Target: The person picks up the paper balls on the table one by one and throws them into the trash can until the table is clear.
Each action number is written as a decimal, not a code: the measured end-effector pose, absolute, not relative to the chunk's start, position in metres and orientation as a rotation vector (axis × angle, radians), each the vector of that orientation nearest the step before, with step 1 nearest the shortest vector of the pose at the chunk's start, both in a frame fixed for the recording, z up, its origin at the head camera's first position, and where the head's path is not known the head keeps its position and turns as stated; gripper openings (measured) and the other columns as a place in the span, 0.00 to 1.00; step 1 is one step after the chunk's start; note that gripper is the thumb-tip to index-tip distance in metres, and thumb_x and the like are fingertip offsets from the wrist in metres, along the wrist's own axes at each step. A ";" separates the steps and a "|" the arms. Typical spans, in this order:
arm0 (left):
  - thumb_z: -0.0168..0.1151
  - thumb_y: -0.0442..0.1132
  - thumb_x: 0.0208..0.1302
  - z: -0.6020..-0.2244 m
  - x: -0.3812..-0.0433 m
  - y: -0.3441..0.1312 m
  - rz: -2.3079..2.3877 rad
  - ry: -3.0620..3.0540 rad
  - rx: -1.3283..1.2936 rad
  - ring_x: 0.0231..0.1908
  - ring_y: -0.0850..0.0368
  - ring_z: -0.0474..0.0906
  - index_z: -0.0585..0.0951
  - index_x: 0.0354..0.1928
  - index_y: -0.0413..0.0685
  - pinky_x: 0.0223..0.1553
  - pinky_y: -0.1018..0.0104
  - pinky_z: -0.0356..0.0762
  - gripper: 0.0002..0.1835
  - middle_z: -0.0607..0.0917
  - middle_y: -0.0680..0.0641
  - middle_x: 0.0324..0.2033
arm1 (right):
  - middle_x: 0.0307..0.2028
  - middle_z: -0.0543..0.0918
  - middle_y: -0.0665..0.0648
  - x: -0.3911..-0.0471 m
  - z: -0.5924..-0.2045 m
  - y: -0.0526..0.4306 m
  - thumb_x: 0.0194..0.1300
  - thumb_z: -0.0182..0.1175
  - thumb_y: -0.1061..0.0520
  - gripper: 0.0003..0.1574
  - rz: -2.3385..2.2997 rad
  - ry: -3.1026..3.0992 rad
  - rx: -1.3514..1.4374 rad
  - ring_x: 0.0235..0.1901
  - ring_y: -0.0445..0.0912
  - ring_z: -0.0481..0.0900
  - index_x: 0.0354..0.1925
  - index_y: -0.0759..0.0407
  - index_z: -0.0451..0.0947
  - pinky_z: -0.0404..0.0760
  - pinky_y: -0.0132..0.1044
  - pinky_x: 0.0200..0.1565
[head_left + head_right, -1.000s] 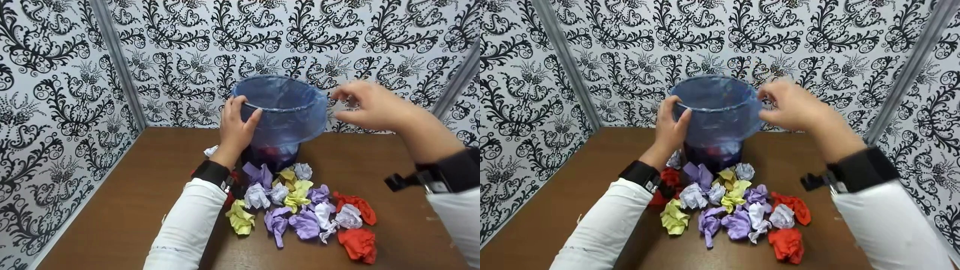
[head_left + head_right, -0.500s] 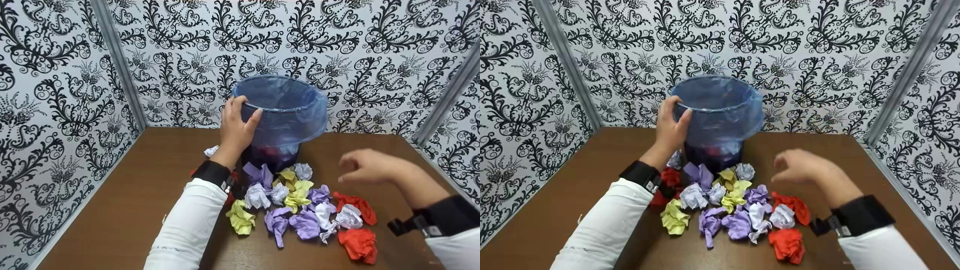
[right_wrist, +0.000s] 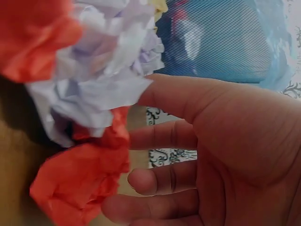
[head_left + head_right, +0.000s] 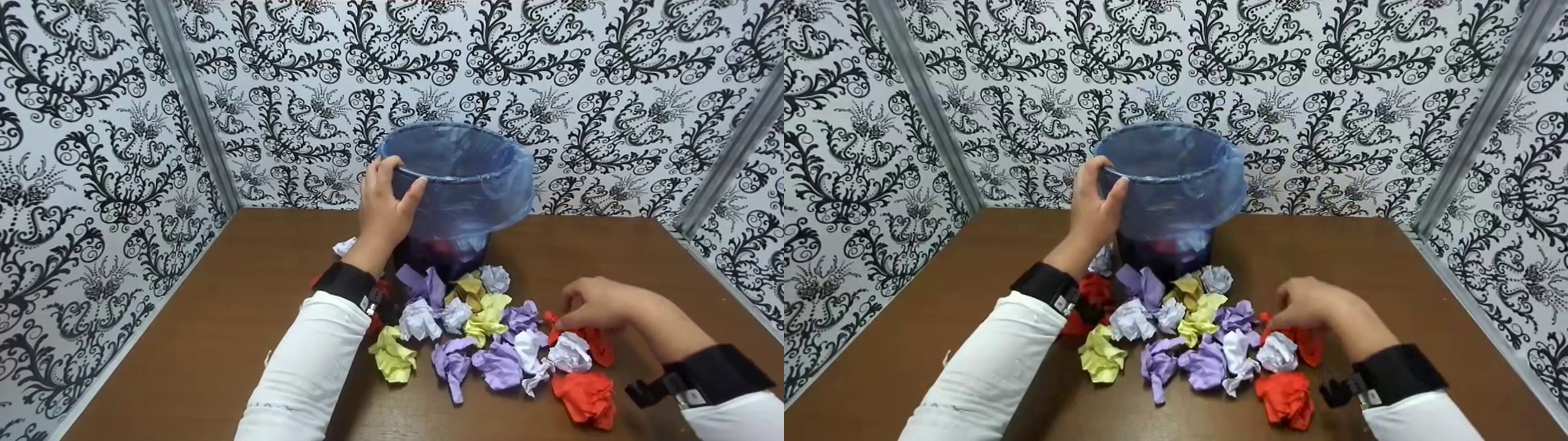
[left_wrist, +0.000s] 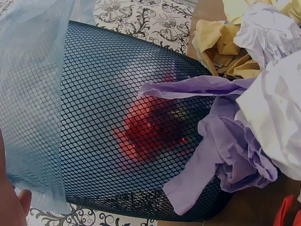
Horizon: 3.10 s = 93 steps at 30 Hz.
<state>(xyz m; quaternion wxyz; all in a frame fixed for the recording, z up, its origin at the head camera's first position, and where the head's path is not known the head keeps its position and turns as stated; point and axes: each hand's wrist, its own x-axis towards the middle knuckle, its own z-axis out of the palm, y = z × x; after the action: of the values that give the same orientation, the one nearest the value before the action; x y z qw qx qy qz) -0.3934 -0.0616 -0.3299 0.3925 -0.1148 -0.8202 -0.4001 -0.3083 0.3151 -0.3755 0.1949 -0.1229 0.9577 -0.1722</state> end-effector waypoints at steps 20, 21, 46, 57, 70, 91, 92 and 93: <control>0.52 0.73 0.61 -0.328 -0.391 -0.060 -1.035 -2.104 -0.278 0.64 0.44 0.71 0.71 0.60 0.61 0.60 0.46 0.75 0.33 0.69 0.41 0.71 | 0.26 0.81 0.55 -0.314 -0.392 0.319 0.54 0.66 0.58 0.08 -0.510 2.674 -0.357 0.15 0.46 0.81 0.36 0.55 0.79 0.82 0.42 0.18; 0.52 0.72 0.61 -0.329 -0.391 -0.060 -1.037 -2.102 -0.279 0.64 0.44 0.71 0.71 0.60 0.61 0.59 0.46 0.75 0.33 0.69 0.41 0.71 | 0.26 0.81 0.55 -0.314 -0.392 0.319 0.54 0.65 0.59 0.09 -0.516 2.678 -0.364 0.15 0.46 0.81 0.36 0.55 0.80 0.82 0.42 0.18; 0.52 0.73 0.61 -0.329 -0.394 -0.062 -1.033 -2.095 -0.288 0.61 0.44 0.73 0.72 0.60 0.60 0.58 0.47 0.76 0.34 0.71 0.42 0.69 | 0.23 0.81 0.53 -0.326 -0.405 0.331 0.44 0.62 0.70 0.12 -0.662 2.685 -0.525 0.15 0.43 0.80 0.29 0.58 0.78 0.79 0.36 0.19; 0.52 0.73 0.61 -0.329 -0.393 -0.063 -1.032 -2.106 -0.277 0.61 0.45 0.72 0.71 0.61 0.62 0.58 0.47 0.76 0.34 0.70 0.42 0.70 | 0.24 0.79 0.52 -0.327 -0.399 0.330 0.45 0.64 0.69 0.11 -0.654 2.708 -0.599 0.16 0.43 0.77 0.30 0.58 0.78 0.77 0.34 0.18; 0.52 0.73 0.61 -0.329 -0.394 -0.062 -1.018 -2.078 -0.292 0.62 0.44 0.73 0.72 0.59 0.60 0.58 0.46 0.76 0.33 0.72 0.41 0.69 | 0.31 0.88 0.56 -0.329 -0.324 0.324 0.51 0.63 0.67 0.12 -0.697 2.742 -0.553 0.20 0.46 0.78 0.36 0.58 0.74 0.77 0.34 0.19; 0.51 0.74 0.61 -0.329 -0.392 -0.063 -1.016 -2.091 -0.291 0.60 0.45 0.73 0.71 0.60 0.61 0.56 0.47 0.77 0.34 0.71 0.43 0.68 | 0.32 0.78 0.57 -0.332 -0.156 0.277 0.62 0.65 0.63 0.13 -0.790 3.064 -0.641 0.17 0.47 0.76 0.46 0.57 0.77 0.78 0.37 0.17; 0.51 0.73 0.61 -0.329 -0.392 -0.063 -1.015 -2.091 -0.292 0.60 0.45 0.74 0.71 0.60 0.61 0.56 0.47 0.77 0.34 0.71 0.43 0.68 | 0.32 0.77 0.57 -0.332 -0.151 0.273 0.62 0.65 0.62 0.13 -0.795 3.074 -0.642 0.18 0.47 0.76 0.46 0.57 0.77 0.78 0.37 0.18; 0.51 0.73 0.62 -0.329 -0.392 -0.063 -1.016 -2.090 -0.292 0.60 0.45 0.73 0.71 0.60 0.60 0.57 0.47 0.77 0.34 0.71 0.42 0.68 | 0.32 0.77 0.57 -0.332 -0.148 0.268 0.62 0.65 0.62 0.14 -0.808 3.079 -0.641 0.18 0.47 0.77 0.46 0.56 0.76 0.78 0.37 0.18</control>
<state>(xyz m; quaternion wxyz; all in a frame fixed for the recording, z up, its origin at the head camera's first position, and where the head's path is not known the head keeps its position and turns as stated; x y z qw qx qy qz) -0.3925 -0.0627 -0.3292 0.3892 -0.1148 -0.8221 -0.3994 -0.3319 0.2682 -0.1477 -0.0529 -0.1972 0.9468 -0.2486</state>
